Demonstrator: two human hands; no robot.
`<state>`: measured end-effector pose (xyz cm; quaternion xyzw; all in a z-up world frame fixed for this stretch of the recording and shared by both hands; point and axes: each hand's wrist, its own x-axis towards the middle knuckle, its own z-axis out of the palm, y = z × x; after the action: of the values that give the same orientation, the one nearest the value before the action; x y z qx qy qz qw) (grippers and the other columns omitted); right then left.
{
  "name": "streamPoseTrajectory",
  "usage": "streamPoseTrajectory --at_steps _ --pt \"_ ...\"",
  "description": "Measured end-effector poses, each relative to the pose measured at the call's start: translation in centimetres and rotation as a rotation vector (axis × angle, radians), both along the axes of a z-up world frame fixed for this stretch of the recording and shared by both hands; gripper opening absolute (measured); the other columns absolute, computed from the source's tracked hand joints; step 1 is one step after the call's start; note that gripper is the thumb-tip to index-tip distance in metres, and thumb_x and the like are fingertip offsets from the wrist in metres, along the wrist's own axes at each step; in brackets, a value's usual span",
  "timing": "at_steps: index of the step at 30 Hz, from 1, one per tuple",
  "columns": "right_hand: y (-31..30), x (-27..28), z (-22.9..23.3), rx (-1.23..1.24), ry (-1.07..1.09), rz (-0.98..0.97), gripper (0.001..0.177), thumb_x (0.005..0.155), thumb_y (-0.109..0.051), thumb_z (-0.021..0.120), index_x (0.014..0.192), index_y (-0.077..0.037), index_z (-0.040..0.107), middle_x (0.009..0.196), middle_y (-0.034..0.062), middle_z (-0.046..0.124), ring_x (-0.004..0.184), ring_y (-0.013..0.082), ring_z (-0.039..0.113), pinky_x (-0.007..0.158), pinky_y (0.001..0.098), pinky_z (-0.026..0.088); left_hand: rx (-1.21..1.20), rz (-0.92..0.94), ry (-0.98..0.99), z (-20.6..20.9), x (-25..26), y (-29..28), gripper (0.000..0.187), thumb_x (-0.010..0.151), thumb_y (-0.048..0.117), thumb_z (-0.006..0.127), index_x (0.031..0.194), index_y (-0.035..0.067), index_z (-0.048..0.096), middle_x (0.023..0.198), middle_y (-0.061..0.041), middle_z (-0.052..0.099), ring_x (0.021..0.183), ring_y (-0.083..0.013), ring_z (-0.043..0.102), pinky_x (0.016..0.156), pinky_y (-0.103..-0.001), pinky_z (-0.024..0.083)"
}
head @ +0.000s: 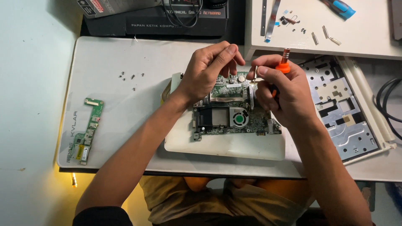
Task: The person removes a cooling fan from a laptop motherboard, places it aside, and then uses a screwdriver to remove several screws from the motherboard. The person then reattaches the fan and secures it with screws.
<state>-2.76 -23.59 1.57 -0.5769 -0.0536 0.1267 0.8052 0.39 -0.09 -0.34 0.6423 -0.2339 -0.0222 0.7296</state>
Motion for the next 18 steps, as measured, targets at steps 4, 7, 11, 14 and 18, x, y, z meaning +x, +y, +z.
streamPoseTrajectory --at_steps 4,7,11,14,18 --pt "0.2 -0.3 0.8 -0.198 -0.116 0.000 0.015 0.115 -0.017 0.075 0.125 -0.006 0.075 0.102 0.0102 0.080 0.047 0.0060 0.049 0.040 0.0196 0.041 -0.010 0.014 0.021 0.3 -0.2 -0.1 0.045 0.122 0.041 0.054 0.105 0.008 0.079 0.090 -0.003 0.071 0.086 -0.0121 0.068 0.080 -0.026 0.056" --pt "-0.2 -0.3 0.9 -0.703 -0.577 -0.034 0.009 0.122 -0.004 0.080 0.130 -0.002 0.080 0.121 0.0101 0.083 0.105 0.0157 0.075 0.091 0.0277 0.061 -0.014 0.004 0.000 0.2 -0.1 0.0 0.045 0.122 0.041 0.054 0.105 0.008 0.079 0.092 -0.004 0.072 0.086 -0.0123 0.068 0.080 -0.026 0.057" --pt "-0.8 0.1 0.7 -0.881 -0.724 -0.022 0.007 0.123 -0.003 0.084 0.124 0.002 0.078 0.109 0.0110 0.079 0.090 0.0185 0.068 0.079 0.0321 0.053 -0.008 0.006 -0.004 0.1 -0.2 0.0 0.046 0.121 0.042 0.053 0.105 0.008 0.079 0.093 -0.003 0.072 0.088 -0.0122 0.069 0.081 -0.026 0.057" --pt "-1.0 0.6 0.6 -0.923 -0.806 0.035 0.007 0.121 -0.001 0.085 0.123 0.003 0.079 0.113 0.0138 0.082 0.095 0.0233 0.074 0.085 0.0367 0.057 -0.016 0.013 -0.012 0.3 -0.2 0.0 0.046 0.121 0.041 0.053 0.104 0.007 0.079 0.093 -0.003 0.072 0.087 -0.0118 0.068 0.082 -0.026 0.057" --pt "-2.1 1.2 0.5 -0.952 -0.837 0.251 0.015 0.117 -0.013 0.085 0.118 0.000 0.078 0.099 0.0116 0.076 0.077 0.0195 0.068 0.070 0.0324 0.057 -0.027 0.011 -0.007 0.4 -0.3 0.0 0.046 0.121 0.043 0.054 0.103 0.008 0.079 0.096 -0.002 0.072 0.088 -0.0117 0.068 0.081 -0.026 0.057"
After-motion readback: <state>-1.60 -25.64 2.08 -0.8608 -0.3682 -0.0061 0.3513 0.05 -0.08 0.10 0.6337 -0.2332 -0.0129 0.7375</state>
